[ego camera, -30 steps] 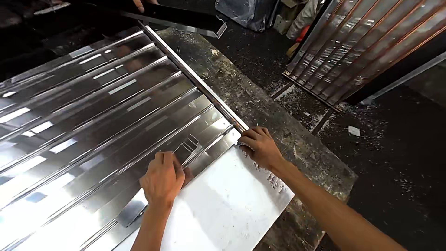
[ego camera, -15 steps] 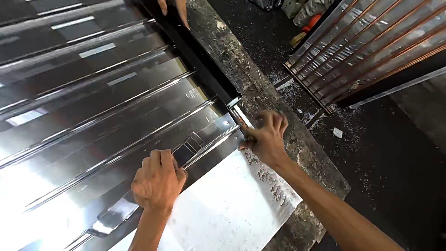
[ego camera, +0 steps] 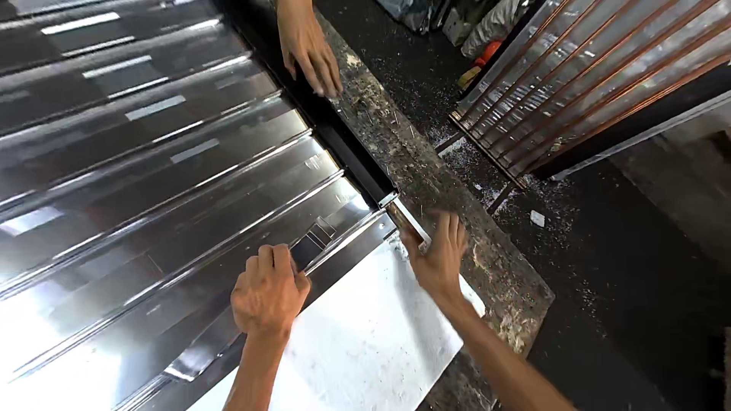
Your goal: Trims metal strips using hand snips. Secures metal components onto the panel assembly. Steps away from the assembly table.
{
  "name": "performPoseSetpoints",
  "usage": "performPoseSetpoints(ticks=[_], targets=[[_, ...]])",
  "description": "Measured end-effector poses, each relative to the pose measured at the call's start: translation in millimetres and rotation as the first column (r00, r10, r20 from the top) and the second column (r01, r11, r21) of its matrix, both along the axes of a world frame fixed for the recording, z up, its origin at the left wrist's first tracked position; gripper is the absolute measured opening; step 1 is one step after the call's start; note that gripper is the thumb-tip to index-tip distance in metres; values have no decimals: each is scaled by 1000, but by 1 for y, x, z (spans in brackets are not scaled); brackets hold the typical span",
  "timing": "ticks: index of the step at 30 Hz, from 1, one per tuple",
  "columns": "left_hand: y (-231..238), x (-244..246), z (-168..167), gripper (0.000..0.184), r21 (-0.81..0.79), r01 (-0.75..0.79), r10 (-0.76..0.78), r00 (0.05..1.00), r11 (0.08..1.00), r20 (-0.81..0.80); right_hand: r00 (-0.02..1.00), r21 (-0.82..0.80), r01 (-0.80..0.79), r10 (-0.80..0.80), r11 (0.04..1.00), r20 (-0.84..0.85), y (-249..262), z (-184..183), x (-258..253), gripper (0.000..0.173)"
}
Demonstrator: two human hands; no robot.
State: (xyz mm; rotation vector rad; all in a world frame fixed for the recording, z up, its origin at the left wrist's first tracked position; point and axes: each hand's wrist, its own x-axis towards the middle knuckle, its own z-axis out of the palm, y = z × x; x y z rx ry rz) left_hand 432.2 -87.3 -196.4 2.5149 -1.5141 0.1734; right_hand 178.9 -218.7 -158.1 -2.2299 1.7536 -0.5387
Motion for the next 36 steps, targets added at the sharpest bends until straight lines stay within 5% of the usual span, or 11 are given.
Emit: performPoseSetpoints(ticks=[3, 17, 25, 36], targets=[[-1, 0, -2, 35, -15, 3, -3, 1000, 1000, 12, 979, -148, -193, 181, 970, -91, 39, -13, -9, 42], [-1, -1, -5, 37, 3, 10, -10, 1000, 1000, 26, 861, -61, -303, 246, 951, -445, 17, -22, 15, 66], [-2, 0, -4, 35, -19, 11, -10, 999, 1000, 47, 887, -50, -349, 313, 936, -339, 25, 4, 13, 63], [1, -1, -7, 29, -13, 8, -8, 999, 1000, 41, 846, 62, -373, 367, 926, -387, 32, -15, 20, 59]])
